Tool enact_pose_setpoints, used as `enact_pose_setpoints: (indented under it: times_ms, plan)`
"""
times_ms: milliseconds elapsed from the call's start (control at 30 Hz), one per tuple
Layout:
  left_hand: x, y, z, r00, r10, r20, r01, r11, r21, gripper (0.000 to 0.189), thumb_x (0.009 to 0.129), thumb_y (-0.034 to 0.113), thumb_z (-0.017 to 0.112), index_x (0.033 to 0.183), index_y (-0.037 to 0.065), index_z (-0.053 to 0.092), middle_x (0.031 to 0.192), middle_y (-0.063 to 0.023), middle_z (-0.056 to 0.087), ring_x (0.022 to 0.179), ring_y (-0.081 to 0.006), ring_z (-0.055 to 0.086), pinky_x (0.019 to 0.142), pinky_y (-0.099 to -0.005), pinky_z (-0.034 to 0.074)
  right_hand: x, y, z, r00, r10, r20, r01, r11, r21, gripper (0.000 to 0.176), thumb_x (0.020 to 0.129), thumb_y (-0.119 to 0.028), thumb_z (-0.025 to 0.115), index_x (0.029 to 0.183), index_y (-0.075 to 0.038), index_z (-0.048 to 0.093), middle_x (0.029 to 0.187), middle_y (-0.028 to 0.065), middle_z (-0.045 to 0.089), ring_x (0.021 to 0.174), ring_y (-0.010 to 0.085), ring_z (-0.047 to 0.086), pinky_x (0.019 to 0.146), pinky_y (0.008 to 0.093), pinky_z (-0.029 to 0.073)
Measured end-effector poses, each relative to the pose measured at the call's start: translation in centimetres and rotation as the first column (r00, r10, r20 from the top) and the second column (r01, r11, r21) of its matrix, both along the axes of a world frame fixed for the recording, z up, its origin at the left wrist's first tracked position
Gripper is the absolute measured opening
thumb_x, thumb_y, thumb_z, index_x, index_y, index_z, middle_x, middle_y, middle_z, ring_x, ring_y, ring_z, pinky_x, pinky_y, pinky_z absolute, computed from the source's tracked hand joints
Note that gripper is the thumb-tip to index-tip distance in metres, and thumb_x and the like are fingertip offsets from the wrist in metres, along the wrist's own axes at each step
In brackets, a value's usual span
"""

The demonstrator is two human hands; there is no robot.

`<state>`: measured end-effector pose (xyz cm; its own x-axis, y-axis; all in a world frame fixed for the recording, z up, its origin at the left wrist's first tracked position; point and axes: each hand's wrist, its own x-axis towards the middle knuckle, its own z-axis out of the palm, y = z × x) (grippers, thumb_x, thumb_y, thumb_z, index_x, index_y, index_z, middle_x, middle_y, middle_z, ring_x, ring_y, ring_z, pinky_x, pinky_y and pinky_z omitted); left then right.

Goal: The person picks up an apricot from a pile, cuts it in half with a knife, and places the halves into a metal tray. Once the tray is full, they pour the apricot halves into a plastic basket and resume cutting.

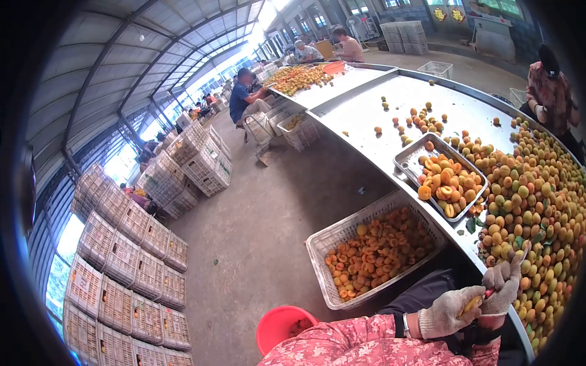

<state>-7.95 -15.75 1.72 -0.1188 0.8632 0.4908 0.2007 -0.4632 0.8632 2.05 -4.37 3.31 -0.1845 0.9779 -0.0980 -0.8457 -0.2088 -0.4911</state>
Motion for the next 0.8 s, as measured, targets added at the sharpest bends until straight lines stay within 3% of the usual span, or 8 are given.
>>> enact_pose_setpoints:
  times_ms: [67, 267, 333, 467, 567, 633, 767, 800]
  plan:
    - [0.0, 0.0, -0.2, 0.998, 0.033, -0.049, -0.030, 0.998, 0.051, 0.042, 0.093, 0.022, 0.063, 0.125, -0.002, 0.050, 0.102, -0.0166, 0.063, 0.093, -0.0270, 0.064, 0.083, -0.0325, 0.050, 0.3, 0.4, -0.6, 0.997, 0.043, -0.064, -0.047, 0.998, -0.050, 0.032, 0.102, -0.027, 0.051, 0.122, -0.001, 0.051, 0.056, -0.0085, 0.022, 0.040, 0.0032, 0.020, 0.036, 0.0222, 0.018]
    - [0.1, 0.2, -0.6, 0.968, -0.086, 0.237, 0.123, 0.982, -0.143, 0.042, 0.095, 0.022, 0.062, 0.127, -0.002, 0.050, 0.102, -0.0146, 0.063, 0.088, -0.0211, 0.063, 0.080, -0.0292, 0.050, 0.0, -0.4, 1.0, 0.985, -0.153, 0.081, 0.152, 0.988, 0.018, 0.028, 0.103, -0.024, 0.047, 0.120, -0.003, 0.054, 0.056, -0.0081, 0.023, 0.040, 0.0035, 0.020, 0.037, 0.0222, 0.019]
    - [0.3, 0.1, -0.5, 0.976, -0.055, 0.210, 0.089, 0.983, -0.157, 0.042, 0.094, 0.019, 0.062, 0.128, -0.002, 0.049, 0.103, -0.0153, 0.063, 0.089, -0.0219, 0.064, 0.080, -0.0289, 0.051, 0.5, -0.4, 0.6, 0.972, -0.160, 0.170, 0.135, 0.980, 0.149, 0.026, 0.104, -0.022, 0.045, 0.119, -0.003, 0.055, 0.056, -0.0076, 0.023, 0.041, 0.0040, 0.021, 0.038, 0.0224, 0.020]
    - [-0.1, 0.2, -0.4, 0.996, -0.056, 0.068, 0.067, 0.982, -0.177, 0.043, 0.093, 0.017, 0.063, 0.128, -0.002, 0.049, 0.106, -0.0169, 0.063, 0.093, -0.0238, 0.065, 0.082, -0.0306, 0.051, -0.3, -1.4, 2.0, 0.946, -0.258, 0.198, 0.217, 0.954, 0.207, 0.027, 0.104, -0.023, 0.045, 0.117, -0.003, 0.057, 0.056, -0.0073, 0.024, 0.041, 0.0043, 0.022, 0.038, 0.0226, 0.021]
    - [0.0, 0.3, -1.1, 0.993, -0.046, 0.105, 0.057, 0.994, -0.097, 0.045, 0.091, 0.017, 0.064, 0.130, -0.001, 0.049, 0.110, -0.0179, 0.062, 0.095, -0.0284, 0.065, 0.083, -0.0334, 0.051, 0.6, -0.2, 0.1, 0.970, -0.150, 0.192, 0.112, 0.975, 0.193, 0.027, 0.104, -0.024, 0.046, 0.118, -0.003, 0.056, 0.057, -0.0077, 0.023, 0.042, 0.0040, 0.021, 0.039, 0.0224, 0.021]
    - [-0.5, 0.1, 0.3, 0.996, -0.054, -0.065, 0.051, 0.998, -0.048, 0.046, 0.091, 0.020, 0.063, 0.132, 0.002, 0.049, 0.108, -0.0170, 0.061, 0.095, -0.0325, 0.063, 0.083, -0.0365, 0.051, 0.5, 0.1, -0.2, 0.991, -0.122, 0.051, 0.123, 0.992, -0.015, 0.028, 0.103, -0.024, 0.047, 0.120, -0.004, 0.055, 0.058, -0.0082, 0.022, 0.043, 0.0036, 0.021, 0.039, 0.0225, 0.020]
    - [-0.7, 0.0, 0.7, 0.991, -0.081, -0.107, 0.075, 0.995, -0.060, 0.047, 0.091, 0.022, 0.062, 0.133, 0.005, 0.049, 0.104, -0.0157, 0.059, 0.092, -0.0350, 0.061, 0.080, -0.0389, 0.050, 0.9, 0.3, -1.1, 0.995, -0.096, 0.018, 0.097, 0.992, -0.081, 0.027, 0.103, -0.024, 0.048, 0.120, -0.004, 0.054, 0.059, -0.0082, 0.021, 0.044, 0.0035, 0.020, 0.039, 0.0227, 0.020]
    - [-0.9, -0.2, 1.3, 0.984, -0.108, -0.140, 0.102, 0.993, -0.051, 0.047, 0.091, 0.021, 0.062, 0.133, 0.006, 0.050, 0.103, -0.0154, 0.059, 0.092, -0.0348, 0.061, 0.079, -0.0393, 0.050, 0.9, 0.2, -0.9, 0.996, -0.069, -0.058, 0.062, 0.990, -0.123, 0.028, 0.103, -0.025, 0.048, 0.120, -0.004, 0.053, 0.059, -0.0082, 0.021, 0.044, 0.0035, 0.019, 0.039, 0.0227, 0.020]
